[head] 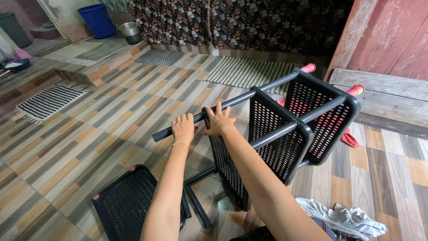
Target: The person assembles a black plastic three-tiered stool by hand. They connect the perforated plastic shelves to the tubular frame, inserting the legs and crossbars to form the structure.
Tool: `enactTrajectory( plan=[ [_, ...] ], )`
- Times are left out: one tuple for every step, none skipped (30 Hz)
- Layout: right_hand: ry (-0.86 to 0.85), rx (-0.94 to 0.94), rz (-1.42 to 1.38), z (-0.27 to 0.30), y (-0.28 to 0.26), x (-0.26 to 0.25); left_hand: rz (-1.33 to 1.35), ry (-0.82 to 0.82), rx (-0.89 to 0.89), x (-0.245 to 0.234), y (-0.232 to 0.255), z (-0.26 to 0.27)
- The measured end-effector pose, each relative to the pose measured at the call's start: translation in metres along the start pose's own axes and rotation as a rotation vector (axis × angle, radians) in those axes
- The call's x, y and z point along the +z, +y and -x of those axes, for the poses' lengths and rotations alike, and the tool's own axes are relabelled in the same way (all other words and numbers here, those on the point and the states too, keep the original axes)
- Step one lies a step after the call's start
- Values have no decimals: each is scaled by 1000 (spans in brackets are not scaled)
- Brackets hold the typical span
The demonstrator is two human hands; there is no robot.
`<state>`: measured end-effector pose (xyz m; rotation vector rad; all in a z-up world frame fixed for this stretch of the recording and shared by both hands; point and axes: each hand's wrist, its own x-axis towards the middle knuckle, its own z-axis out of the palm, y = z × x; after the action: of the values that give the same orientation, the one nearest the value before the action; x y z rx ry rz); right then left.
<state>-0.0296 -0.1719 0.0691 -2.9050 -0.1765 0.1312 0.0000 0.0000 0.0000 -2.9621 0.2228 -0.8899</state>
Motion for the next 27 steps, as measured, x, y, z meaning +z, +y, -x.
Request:
enactTrajectory(
  plan=[
    [-12, 4, -26, 1, -1, -1, -31, 31, 0, 2, -2, -1],
    [-25, 8, -52, 2, -1, -3, -62, 61, 1, 4, -3, -2],
    [-26, 4, -40, 2, -2, -3, -42, 30, -6, 5, -3, -3],
    [-28, -1, -27, 2, -3, -3, -23, -2, -13, 5, -5, -5],
    [-29, -6, -12, 2, -2, -3, -2, -32, -21, 3, -5, -8],
    [-27, -14, -30, 1, -2, -3, 6, -76, -32, 0, -4, -10],
    [-25, -22, -46, 1, -2, -3, 14, -119, -44, -5, -4, -11],
    [-23, -31, -61, 1, -2, -3, 23, -162, -56, -10, -3, -13],
    [-31, -31, -62, 0, -2, -2, 42, -230, -79, -15, -3, -15],
    [-39, -32, -62, 0, -2, -2, 62, -298, -102, -21, -3, -17],
    [-47, -34, -60, 0, -2, -2, 82, -365, -126, -25, -3, -18],
    [-47, -37, -58, 0, -2, -1, 88, -360, -123, -30, -2, -18],
    [-47, -40, -58, 1, -2, -1, 95, -356, -120, -34, -3, -17],
    [-47, -42, -57, 1, -2, -1, 101, -352, -117, -38, -4, -16],
    [-53, -38, -53, 1, -2, -2, 118, -367, -138, -41, -7, -15],
    [-59, -34, -49, 1, -1, -2, 135, -381, -160, -44, -9, -14],
    [-66, -32, -46, 1, -2, -1, 149, -396, -183, -46, -14, -12],
    [-61, -34, -45, 1, -3, -2, 122, -409, -167, -48, -20, -10],
    [-57, -35, -44, 0, -3, -2, 95, -424, -150, -50, -26, -7],
    [-53, -37, -44, 0, -3, -2, 67, -439, -134, -50, -33, -5],
    [-54, -39, -35, 0, -4, -2, 74, -450, -157, -48, -39, -2],
    [-55, -41, -26, 0, -4, -2, 80, -460, -181, -45, -47, 2],
    [-55, -41, -18, 0, -4, -2, 86, -471, -203, -39, -54, 4],
    [-50, -43, -10, 0, -4, -2, 90, -444, -212, -31, -62, 8],
    [-44, -43, 0, 1, -4, -1, 96, -416, -221, -20, -69, 15],
    [-38, -44, 9, 1, -5, -1, 101, -388, -230, -7, -76, 21],
    [-22, -43, 22, 1, -5, 1, 160, -395, -301, 7, -83, 26]
  ],
)
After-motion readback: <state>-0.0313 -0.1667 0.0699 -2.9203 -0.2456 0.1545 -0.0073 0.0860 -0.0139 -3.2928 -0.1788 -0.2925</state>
